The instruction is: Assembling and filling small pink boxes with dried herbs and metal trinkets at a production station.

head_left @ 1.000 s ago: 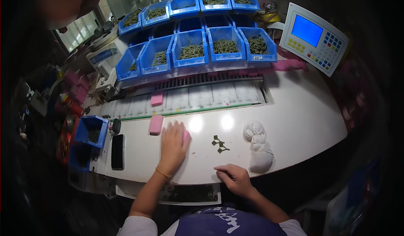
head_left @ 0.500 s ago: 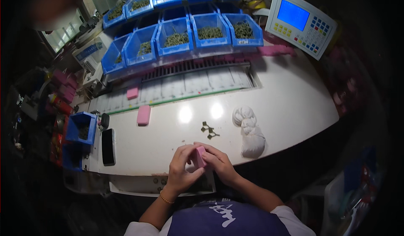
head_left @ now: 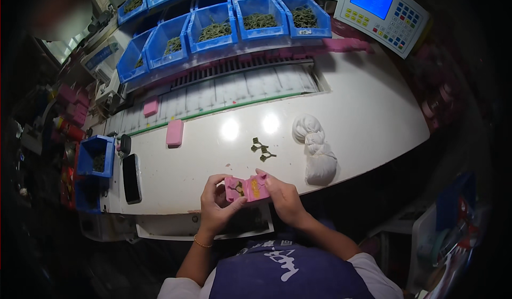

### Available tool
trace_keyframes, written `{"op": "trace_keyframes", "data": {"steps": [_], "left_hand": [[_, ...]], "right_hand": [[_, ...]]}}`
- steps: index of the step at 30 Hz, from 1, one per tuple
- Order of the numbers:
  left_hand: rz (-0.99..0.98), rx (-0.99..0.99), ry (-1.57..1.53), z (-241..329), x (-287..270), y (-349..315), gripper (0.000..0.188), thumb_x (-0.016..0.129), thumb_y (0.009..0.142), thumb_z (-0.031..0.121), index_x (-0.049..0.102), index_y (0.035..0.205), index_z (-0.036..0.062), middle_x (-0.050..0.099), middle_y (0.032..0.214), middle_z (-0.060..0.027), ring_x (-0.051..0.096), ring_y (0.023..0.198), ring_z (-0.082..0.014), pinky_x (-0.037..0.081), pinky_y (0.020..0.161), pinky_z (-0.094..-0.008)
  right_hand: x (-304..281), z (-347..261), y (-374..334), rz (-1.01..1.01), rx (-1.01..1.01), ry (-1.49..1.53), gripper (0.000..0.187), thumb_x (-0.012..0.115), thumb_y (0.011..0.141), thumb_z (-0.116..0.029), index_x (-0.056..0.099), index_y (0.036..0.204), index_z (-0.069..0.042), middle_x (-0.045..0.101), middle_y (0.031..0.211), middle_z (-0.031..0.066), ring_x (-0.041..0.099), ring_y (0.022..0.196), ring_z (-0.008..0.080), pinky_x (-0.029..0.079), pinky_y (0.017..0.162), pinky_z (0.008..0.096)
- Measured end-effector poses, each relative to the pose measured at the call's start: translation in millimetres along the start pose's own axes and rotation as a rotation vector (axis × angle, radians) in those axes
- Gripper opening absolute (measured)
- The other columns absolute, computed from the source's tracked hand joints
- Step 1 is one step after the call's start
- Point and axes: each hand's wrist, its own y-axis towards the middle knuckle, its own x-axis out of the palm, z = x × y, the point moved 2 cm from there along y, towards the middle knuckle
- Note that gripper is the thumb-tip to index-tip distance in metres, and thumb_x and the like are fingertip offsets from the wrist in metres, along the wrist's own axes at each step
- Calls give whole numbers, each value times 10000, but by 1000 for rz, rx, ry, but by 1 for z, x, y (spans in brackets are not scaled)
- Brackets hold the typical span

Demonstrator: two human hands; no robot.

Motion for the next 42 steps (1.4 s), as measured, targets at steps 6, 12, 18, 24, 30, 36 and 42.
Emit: {"op": "trace_keyframes", "data": {"steps": [6, 12, 18, 24, 30, 36, 42], "left_hand": [[101, 71, 253, 15, -11, -3, 417, 666, 865, 45, 487, 1239, -6, 597, 1016, -98, 644, 835, -144, 561, 688, -259], [-46, -32, 158, 31, -26, 4, 340, 664, 860, 4, 516, 1165, -23, 628, 843, -94, 657, 699, -128, 537, 578, -230], [-152, -112, -2, 34, -8, 16, 327, 678, 872, 4, 484, 1134, -23, 619, 859, -111, 663, 673, -144, 555, 569, -240], [-192, -173, -90, 22, 10, 28, 376, 703, 871, 28, 448, 1145, -15, 601, 874, -110, 655, 660, -129, 551, 563, -225], [-177, -191, -32, 19, 13, 29, 428, 735, 845, 32, 431, 1145, 24, 586, 922, -102, 628, 710, -102, 544, 554, -211], [-167, -80, -9, 15, 13, 27, 396, 724, 859, 38, 441, 1133, -3, 571, 867, -100, 617, 631, -97, 532, 540, -211], [-95, -72, 8, 23, 8, 19, 348, 706, 864, 29, 508, 1150, 1, 591, 832, -83, 615, 640, -91, 530, 539, -213]], "right_hand": [[-2, -18, 3, 36, -154, -312, 418, 572, 933, -110, 518, 1320, 39, 585, 949, 179, 597, 843, 296, 490, 813, 372], [-6, -10, 7, 91, -245, -443, 459, 594, 884, -22, 509, 1335, -30, 512, 1003, 152, 567, 816, 262, 492, 766, 348], [-8, -13, 9, -47, -178, -312, 365, 612, 902, -77, 556, 1261, -34, 526, 938, 87, 540, 779, 164, 475, 700, 274], [-10, -25, 10, -84, -204, -335, 330, 640, 897, -227, 575, 1164, -44, 573, 917, 133, 587, 814, 281, 481, 724, 375], [-5, -16, 11, 35, -309, -388, 207, 635, 891, -202, 630, 1038, -56, 606, 860, 117, 600, 815, 305, 483, 727, 399], [-2, -15, 15, 48, -245, -475, 125, 642, 865, -151, 659, 930, -46, 620, 819, 107, 612, 774, 277, 484, 677, 380], [2, -17, 16, -4, -99, -394, 170, 634, 896, -189, 640, 871, -21, 611, 784, 119, 610, 691, 269, 478, 632, 365]]}}
